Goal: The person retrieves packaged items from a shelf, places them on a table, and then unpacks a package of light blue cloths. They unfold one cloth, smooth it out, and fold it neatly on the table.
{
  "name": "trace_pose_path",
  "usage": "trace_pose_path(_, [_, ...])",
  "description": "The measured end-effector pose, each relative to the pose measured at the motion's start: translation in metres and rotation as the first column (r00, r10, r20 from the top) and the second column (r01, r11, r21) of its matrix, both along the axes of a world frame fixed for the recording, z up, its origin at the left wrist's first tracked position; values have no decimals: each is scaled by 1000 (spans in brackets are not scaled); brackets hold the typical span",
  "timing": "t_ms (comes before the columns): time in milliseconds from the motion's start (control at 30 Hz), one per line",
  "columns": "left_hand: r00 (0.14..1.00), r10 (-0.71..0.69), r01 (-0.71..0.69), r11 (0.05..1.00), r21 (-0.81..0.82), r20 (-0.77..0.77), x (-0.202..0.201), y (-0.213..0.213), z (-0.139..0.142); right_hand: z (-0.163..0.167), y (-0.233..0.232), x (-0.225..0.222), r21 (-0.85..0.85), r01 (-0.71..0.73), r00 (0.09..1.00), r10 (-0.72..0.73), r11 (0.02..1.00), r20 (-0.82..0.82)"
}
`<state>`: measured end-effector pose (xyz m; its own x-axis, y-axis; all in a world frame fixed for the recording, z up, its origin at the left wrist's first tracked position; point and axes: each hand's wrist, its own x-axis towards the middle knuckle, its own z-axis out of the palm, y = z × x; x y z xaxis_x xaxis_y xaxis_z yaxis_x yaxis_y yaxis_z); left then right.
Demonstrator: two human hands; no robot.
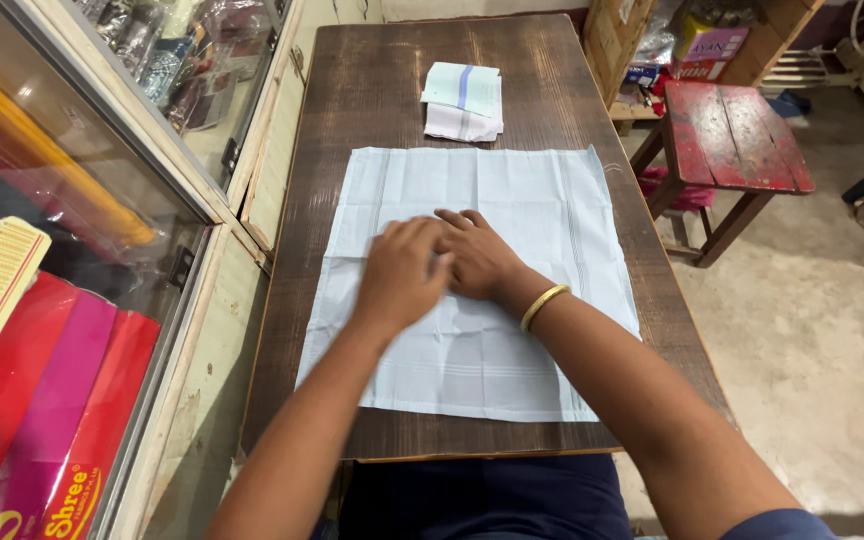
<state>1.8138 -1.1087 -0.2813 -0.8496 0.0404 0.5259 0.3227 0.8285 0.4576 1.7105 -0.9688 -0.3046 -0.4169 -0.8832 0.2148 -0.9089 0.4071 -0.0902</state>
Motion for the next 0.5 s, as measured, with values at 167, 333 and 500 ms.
trace_pose_path(167, [944, 210, -124, 940, -318, 253, 24, -41, -32, -16, 17, -10, 6, 185, 981, -185, 983, 62])
trace_pose_path(333, [915, 255, -141, 928, -345, 311, 24, -46, -51, -24, 73, -32, 179, 402, 898, -425, 898, 116])
trace_pose_path(500, [908, 258, -138, 927, -347, 329, 20, -44, -50, -28, 99, -43, 165, 506, 850, -522, 846, 70])
